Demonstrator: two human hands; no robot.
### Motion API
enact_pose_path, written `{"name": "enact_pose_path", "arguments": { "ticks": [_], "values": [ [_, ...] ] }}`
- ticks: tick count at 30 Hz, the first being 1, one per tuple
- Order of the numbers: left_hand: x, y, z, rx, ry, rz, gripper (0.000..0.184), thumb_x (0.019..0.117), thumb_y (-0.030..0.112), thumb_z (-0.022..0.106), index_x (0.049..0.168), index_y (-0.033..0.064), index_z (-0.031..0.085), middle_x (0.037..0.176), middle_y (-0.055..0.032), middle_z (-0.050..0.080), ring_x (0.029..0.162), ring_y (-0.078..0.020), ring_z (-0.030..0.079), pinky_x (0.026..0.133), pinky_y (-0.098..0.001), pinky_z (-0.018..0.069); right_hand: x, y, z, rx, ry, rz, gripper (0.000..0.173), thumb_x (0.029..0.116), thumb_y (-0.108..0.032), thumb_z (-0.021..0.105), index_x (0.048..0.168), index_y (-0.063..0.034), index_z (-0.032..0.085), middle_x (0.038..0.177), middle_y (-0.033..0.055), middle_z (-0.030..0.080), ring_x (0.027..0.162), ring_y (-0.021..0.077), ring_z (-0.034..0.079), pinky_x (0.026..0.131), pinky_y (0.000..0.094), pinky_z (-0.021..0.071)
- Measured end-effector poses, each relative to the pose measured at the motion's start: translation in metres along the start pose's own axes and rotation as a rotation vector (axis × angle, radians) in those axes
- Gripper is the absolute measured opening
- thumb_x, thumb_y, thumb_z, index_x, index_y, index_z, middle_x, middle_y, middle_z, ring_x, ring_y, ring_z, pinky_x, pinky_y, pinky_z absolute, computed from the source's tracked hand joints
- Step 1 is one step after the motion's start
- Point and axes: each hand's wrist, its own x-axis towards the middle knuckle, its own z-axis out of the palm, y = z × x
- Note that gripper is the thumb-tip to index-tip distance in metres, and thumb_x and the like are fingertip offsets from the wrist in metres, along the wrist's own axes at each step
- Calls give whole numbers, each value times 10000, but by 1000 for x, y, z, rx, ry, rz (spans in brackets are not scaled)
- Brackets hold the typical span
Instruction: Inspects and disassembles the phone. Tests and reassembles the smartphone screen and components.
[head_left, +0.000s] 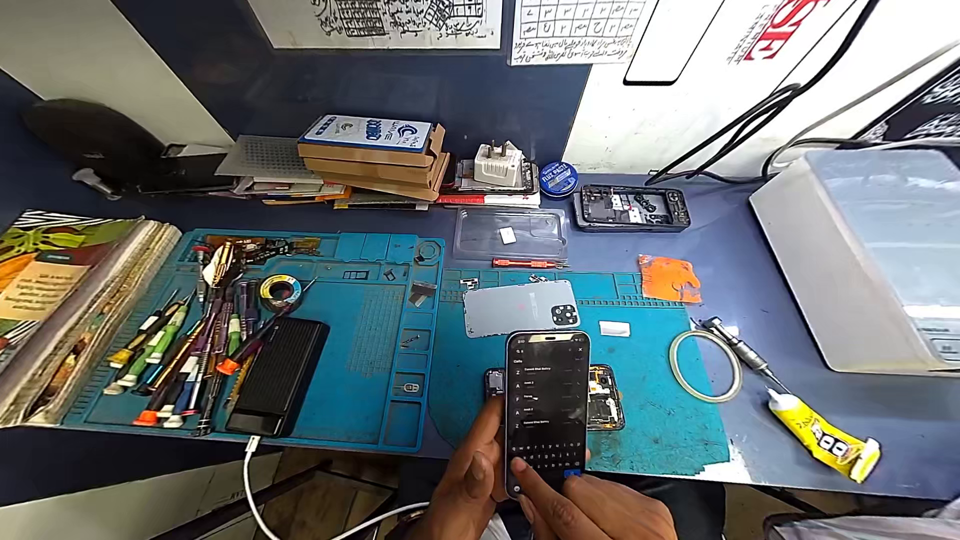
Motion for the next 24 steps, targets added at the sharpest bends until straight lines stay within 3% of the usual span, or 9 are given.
{"name": "enact_pose_path", "arguments": {
  "ticks": [5,8,14,24],
  "values": [
    [0,0,-2,-26,-4,3,823,1017,538,495,1558,23,149,1518,-219,434,1387,-357,476,1134,-541,417,-5,3,-5,45,34,6,284,998,-219,577,1147,-89,782,615,24,562,531,163,507,489,300,389],
    [0,1,0,-14,18,-7,830,1009,551,496,1552,29,149,1501,-173,463,1363,-299,509,1116,-494,447,-8,6,-6,7,49,29,285,994,-212,580,1144,-83,785,606,23,554,521,160,499,479,295,381],
    [2,1,2,-15,15,-1,804,1018,541,483,1548,26,167,1493,-171,471,1352,-294,520,1108,-492,457,-8,7,-9,2,74,43,280,999,-221,583,1132,-85,788,593,23,542,508,160,490,474,296,375],
    [0,3,1,-105,-30,-12,732,1024,506,502,1559,102,210,1498,-165,485,1344,-362,533,1010,-586,524,2,15,-24,-44,159,90,311,1014,-247,562,1164,-86,781,589,19,516,509,129,454,473,262,348]
  ]
}}
